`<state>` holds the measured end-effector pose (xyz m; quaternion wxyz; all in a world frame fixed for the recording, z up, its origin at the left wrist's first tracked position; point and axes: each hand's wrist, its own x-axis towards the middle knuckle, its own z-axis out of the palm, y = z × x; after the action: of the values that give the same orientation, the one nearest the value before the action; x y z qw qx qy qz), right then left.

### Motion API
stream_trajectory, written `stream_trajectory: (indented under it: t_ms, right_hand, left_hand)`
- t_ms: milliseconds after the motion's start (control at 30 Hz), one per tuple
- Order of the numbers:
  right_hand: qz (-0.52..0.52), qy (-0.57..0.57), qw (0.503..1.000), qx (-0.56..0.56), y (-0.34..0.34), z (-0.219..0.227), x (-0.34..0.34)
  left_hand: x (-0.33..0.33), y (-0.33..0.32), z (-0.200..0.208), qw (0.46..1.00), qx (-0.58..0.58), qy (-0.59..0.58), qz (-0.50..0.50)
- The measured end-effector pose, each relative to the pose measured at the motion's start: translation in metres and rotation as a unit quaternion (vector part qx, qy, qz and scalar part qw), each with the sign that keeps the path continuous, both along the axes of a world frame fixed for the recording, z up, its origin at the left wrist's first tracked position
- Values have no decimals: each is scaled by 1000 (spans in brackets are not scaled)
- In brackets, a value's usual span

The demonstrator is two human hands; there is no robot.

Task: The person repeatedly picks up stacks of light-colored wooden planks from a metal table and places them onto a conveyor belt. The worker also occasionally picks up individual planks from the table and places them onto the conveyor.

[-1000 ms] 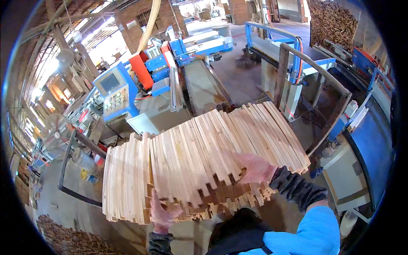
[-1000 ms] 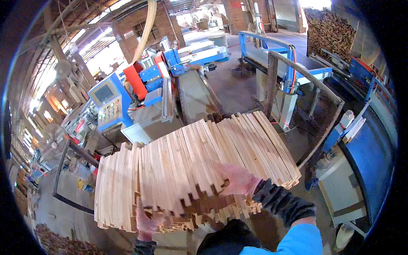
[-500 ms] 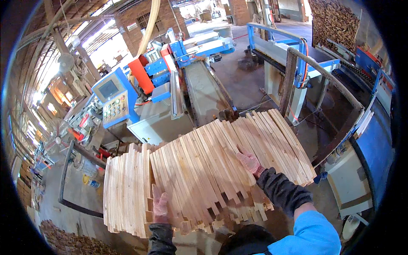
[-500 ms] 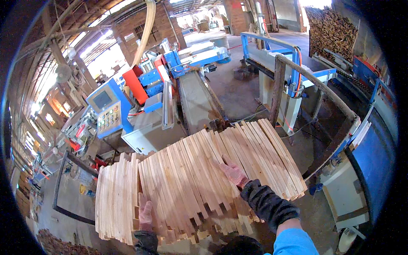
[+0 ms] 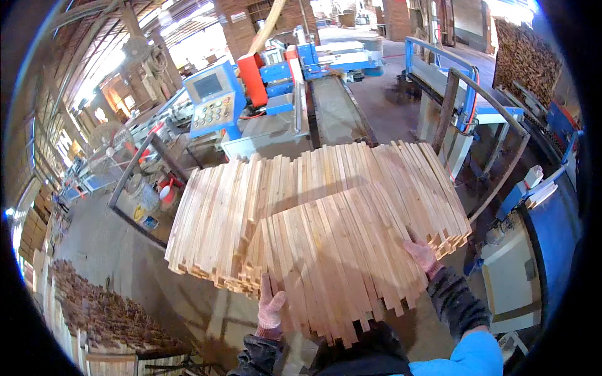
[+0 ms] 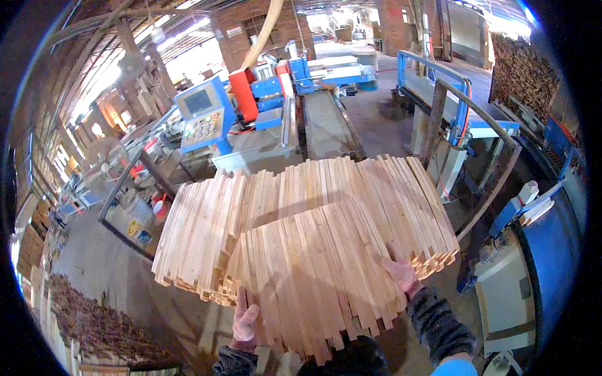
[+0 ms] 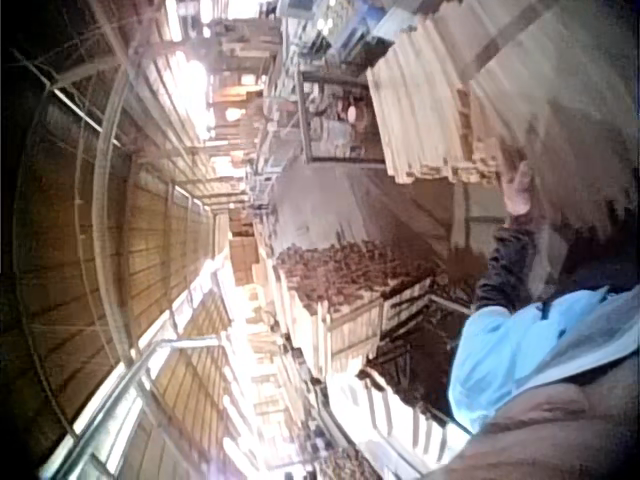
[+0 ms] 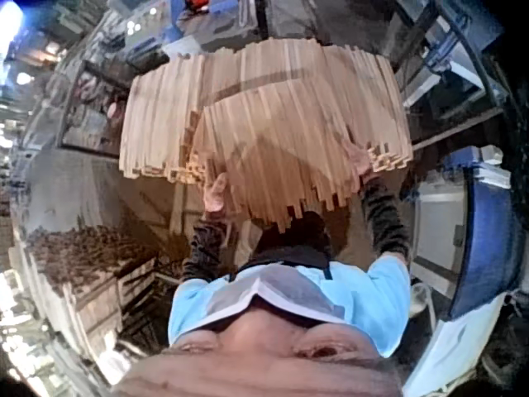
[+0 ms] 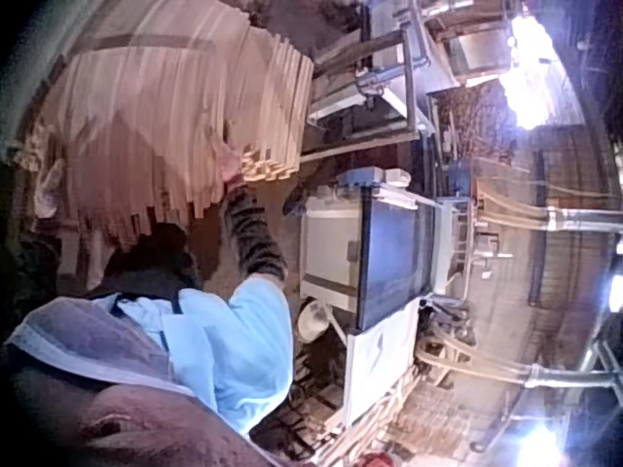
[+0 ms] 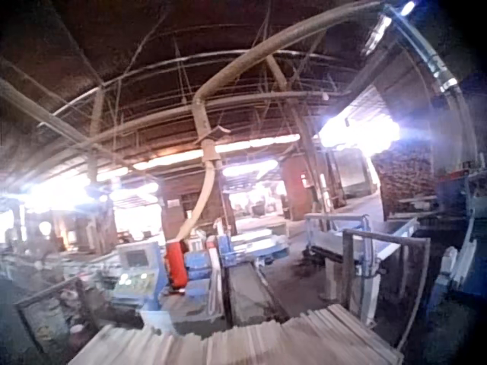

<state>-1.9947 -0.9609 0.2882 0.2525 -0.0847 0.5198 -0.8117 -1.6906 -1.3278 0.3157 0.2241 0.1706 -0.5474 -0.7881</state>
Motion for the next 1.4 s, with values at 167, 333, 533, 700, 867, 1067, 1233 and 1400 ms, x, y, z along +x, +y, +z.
stream_trajectory:
  t_ms: [167,333,533,700,867,1067,1233,1400]
  right_hand:
    - [70,-37,984,158,41,-28,35]
    - [126,46,980,148,68,-66,40]
    - [75,-17,992,100,101,53,118]
    - [0,104,989,101,175,146,164]
    - [-74,233,966,83,307,159,187]
    - [-225,218,949,41,565,166,267]
    - [-369,147,916,57,687,131,336]
    - [-503,52,861,42,754,95,388]
  left_hand:
    - [40,4,-1,975,110,-187,-46]
    - [71,-35,-70,973,-10,-202,-108]
    - [82,22,-22,979,61,-172,-91]
    - [57,17,-48,966,87,-177,-168]
    - [-16,151,-7,973,10,-129,-192]
    - [-99,396,9,951,-25,-48,-306]
    - [-167,562,1,902,-18,-1,-432]
    - [-197,717,31,817,-155,-123,-542]
